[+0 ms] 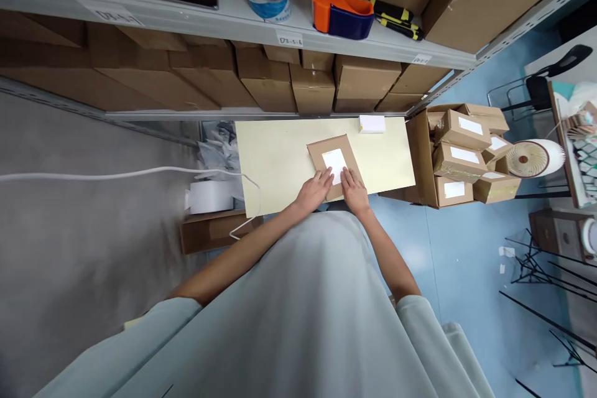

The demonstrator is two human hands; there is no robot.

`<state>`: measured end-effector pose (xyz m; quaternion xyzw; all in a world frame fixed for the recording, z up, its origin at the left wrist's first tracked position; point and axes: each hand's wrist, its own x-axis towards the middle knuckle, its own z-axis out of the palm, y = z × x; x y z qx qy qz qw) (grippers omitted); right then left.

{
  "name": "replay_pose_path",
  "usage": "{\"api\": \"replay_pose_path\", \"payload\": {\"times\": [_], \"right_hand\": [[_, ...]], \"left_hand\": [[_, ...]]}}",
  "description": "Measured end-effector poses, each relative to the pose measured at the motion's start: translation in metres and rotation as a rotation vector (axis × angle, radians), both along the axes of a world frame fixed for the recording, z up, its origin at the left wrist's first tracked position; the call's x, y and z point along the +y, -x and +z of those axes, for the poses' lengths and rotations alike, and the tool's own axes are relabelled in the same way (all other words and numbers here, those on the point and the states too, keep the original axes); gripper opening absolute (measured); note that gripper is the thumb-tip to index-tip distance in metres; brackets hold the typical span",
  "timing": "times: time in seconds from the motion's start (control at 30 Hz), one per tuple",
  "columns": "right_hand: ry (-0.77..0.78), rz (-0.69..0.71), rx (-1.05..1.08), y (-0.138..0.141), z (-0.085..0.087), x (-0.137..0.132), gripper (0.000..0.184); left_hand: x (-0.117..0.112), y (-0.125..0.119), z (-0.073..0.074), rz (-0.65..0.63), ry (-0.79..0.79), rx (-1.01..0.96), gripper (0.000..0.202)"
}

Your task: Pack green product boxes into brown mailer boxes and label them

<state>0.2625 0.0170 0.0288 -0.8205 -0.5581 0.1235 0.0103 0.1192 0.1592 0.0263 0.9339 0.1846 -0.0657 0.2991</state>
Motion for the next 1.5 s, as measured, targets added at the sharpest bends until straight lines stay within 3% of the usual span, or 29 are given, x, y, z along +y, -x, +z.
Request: {"api": "replay_pose_path", "payload": {"times": [0.1,0.23,0.5,0.6,0.7,0.93,1.13,1.3,1.5], "right_hand": [[0.013,-0.001,0.019,0.010,0.002,-0.024,0.060],[0.071,-0.004,-0.019,0.009,0.005,-0.013,0.060],[0.115,0.032,-0.032,-0.025,0.001,0.071,0.062],[0.094,0.056,0.001,-0.036,0.000,0.084,0.060],[0.070,0.103,0.064,-0.041,0.001,0.070,0.060],[-0.063,0.245,0.260,-0.053,-0.011,-0.011,0.056],[-0.105,0.403,0.342,-0.081,-0.024,-0.027,0.052],[-0.034,0.423,0.301,-0.086,-0.021,-0.001,0.058],[0.064,0.289,0.243,-0.069,-0.010,0.081,0.064]], "left_hand": [[-0.020,0.022,-0.002,-0.038,0.035,0.020,0.064],[-0.027,0.024,-0.003,-0.061,0.024,0.029,0.065],[0.001,-0.041,-0.010,0.154,-0.052,0.086,0.069],[0.006,-0.057,-0.008,0.244,-0.033,0.097,0.070],[0.003,-0.054,-0.002,0.253,-0.029,0.131,0.070],[-0.038,-0.014,0.011,0.236,-0.005,0.220,0.067],[-0.063,-0.004,0.004,0.286,0.052,0.184,0.061],[-0.068,-0.004,-0.002,0.351,0.045,0.086,0.056],[-0.051,-0.027,0.005,0.431,-0.048,0.172,0.075]]}}
